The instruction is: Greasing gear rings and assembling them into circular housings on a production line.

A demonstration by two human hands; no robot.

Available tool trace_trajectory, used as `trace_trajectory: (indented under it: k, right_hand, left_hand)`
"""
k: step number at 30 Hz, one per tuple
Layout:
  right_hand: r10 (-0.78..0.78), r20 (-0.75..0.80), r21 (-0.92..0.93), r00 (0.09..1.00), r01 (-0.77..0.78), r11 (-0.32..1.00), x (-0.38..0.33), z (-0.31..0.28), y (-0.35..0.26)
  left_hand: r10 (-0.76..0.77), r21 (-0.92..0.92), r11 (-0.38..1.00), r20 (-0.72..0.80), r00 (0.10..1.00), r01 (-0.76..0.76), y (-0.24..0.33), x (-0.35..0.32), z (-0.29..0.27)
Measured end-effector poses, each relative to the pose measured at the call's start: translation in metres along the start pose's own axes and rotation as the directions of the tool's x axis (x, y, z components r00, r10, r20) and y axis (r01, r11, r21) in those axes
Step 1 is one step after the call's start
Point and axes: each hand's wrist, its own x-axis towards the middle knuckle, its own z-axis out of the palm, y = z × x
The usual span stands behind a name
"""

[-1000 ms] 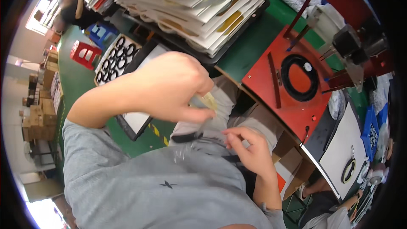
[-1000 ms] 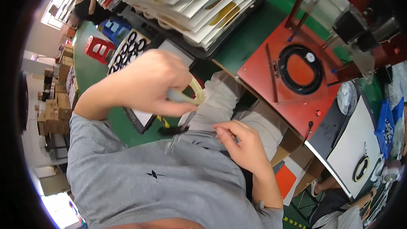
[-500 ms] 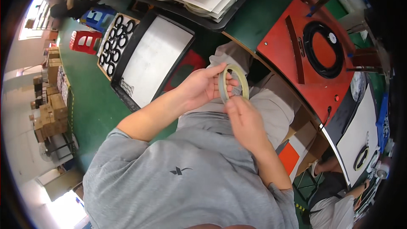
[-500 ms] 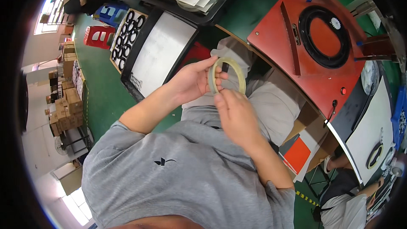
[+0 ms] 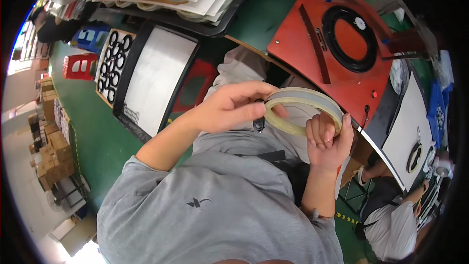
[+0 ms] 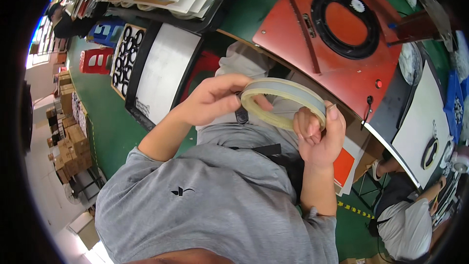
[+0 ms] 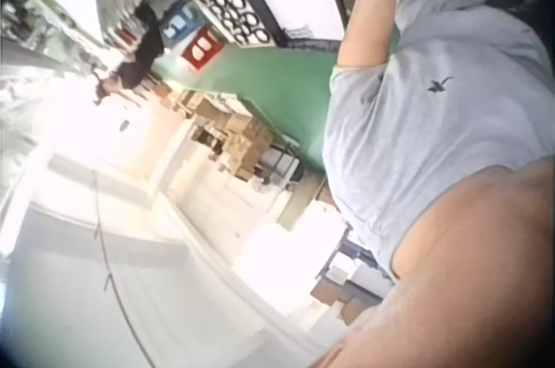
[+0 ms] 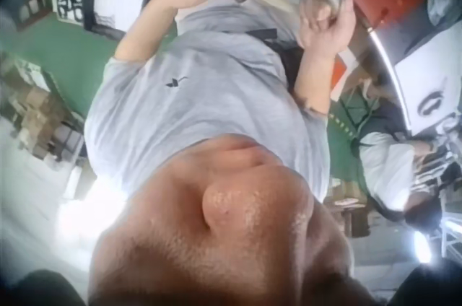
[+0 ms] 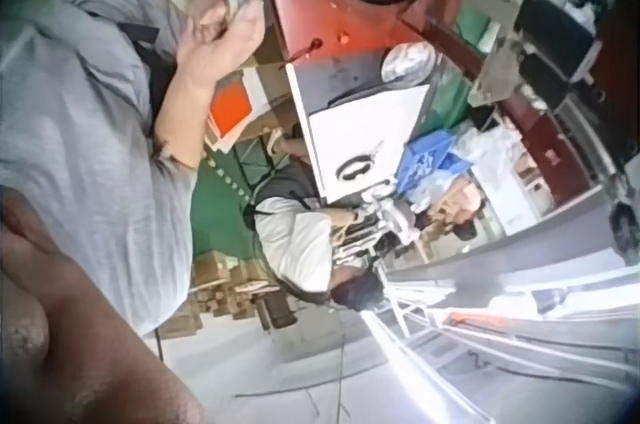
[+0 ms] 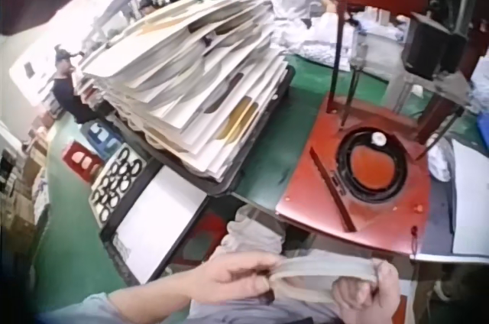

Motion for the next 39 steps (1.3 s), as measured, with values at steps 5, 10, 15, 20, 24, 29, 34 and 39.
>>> trace_trajectory:
  k: [5,10,15,20,24,29,34,39]
  right_hand:
    - [-0.013,0.230,0.024,0.973,0.008,1.000,0.002,-0.011,-0.007]
    - [0.116,0.170,-0.344,0.979,-0.051,0.938,-0.005,-0.024,-0.037]
    - [-0.028,0.148,-0.141,0.989,0.049,0.989,-0.006,-0.028,-0.034]
    - [-0.072,0.096,-0.223,0.993,0.092,0.971,-0.015,-0.029,-0.041]
    - [-0.125,0.189,-0.323,0.974,0.182,0.929,-0.014,-0.031,-0.048]
    - [-0.197,0.115,-0.214,0.974,0.218,0.952,-0.019,-0.039,-0.049]
    - [-0.201,-0.063,-0.082,0.977,0.196,0.977,-0.022,-0.040,-0.050]
    - [-0.254,-0.007,-0.026,0.967,0.254,0.967,-0.026,-0.060,-0.057]
  left_hand:
    - [-0.009,0.151,0.989,-0.009,1.000,0.010,0.012,0.013,0.006]
    - [0.177,0.621,0.761,0.080,0.981,-0.188,0.032,0.027,0.020]
    - [0.190,0.654,0.730,0.085,0.978,-0.199,0.040,0.035,0.021]
    - [0.295,0.706,0.654,0.092,0.951,-0.271,0.026,0.039,0.024]
    - [0.138,0.591,0.789,0.096,0.986,-0.168,0.029,0.039,0.031]
    - [0.055,0.548,0.831,0.085,0.995,-0.093,0.013,0.043,0.039]
    - [0.366,0.674,0.664,0.087,0.927,-0.326,-0.002,0.063,0.060]
    - [0.240,0.626,0.736,0.116,0.964,-0.259,0.008,0.075,0.062]
